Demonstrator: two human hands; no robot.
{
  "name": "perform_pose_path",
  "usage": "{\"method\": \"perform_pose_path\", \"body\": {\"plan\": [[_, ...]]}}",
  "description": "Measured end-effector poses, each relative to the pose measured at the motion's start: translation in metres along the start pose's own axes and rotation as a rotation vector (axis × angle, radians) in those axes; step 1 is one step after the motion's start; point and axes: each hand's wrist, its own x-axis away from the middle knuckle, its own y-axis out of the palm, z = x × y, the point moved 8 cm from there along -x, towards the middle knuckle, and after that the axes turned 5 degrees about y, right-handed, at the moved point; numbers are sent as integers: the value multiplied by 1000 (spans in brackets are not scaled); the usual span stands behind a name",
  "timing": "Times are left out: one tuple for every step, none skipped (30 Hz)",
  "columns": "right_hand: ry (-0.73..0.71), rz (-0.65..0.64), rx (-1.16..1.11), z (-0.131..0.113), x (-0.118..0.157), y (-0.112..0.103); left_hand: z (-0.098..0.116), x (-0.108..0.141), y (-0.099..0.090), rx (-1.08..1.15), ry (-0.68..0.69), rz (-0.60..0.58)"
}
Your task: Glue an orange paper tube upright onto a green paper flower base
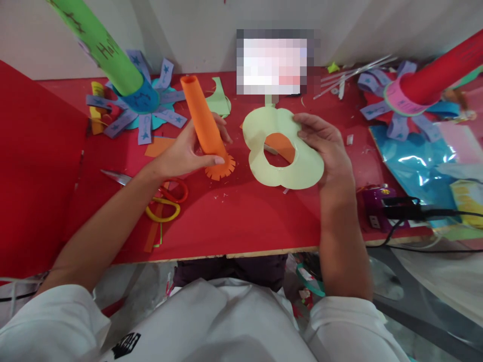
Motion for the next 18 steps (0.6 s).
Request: {"method": "perform_pose_path", "body": {"plan": [[6, 5, 7, 0, 0, 0, 5, -1, 2, 49, 13, -23], [10, 10, 16, 0, 0, 0, 11, -3, 5, 104, 32, -45], [10, 13, 22, 0, 1, 0, 18, -5, 6, 144, 53, -56], [6, 15, 25, -1, 1, 1, 25, -7, 5, 153, 72, -39], [3, 13, 24, -1, 2, 1, 33, -9, 3, 139, 86, -14], [2, 12, 18, -2, 2, 2, 41, -12, 1, 114, 95, 12], [2, 8, 8, -2, 3, 3, 49, -14, -2, 90, 109, 43], [4, 4, -4, -2, 3, 4, 58, -16, -4, 69, 128, 63], [9, -2, -16, -3, 3, 5, 69, -18, -6, 52, 162, 75], [13, -6, -27, -3, 4, 6, 79, -19, -9, 39, 209, 96], [18, -7, -36, -3, 4, 6, 86, -20, -11, 27, 235, 114], [21, -5, -42, -4, 4, 7, 91, -20, -14, 24, 255, 138], [23, -1, -43, -4, 4, 7, 94, -20, -16, 21, 267, 161], [25, 2, -41, -5, 4, 8, 95, -20, -18, 19, 271, 179], [26, 6, -34, -5, 4, 8, 94, -20, -20, 17, 276, 191], [25, 10, -23, -6, 5, 8, 91, -19, -21, 10, 277, 193], [25, 11, -6, -6, 5, 8, 88, -19, -21, -5, 275, 181], [25, 12, 14, -6, 4, 8, 86, -18, -21, -21, 277, 170]]}}
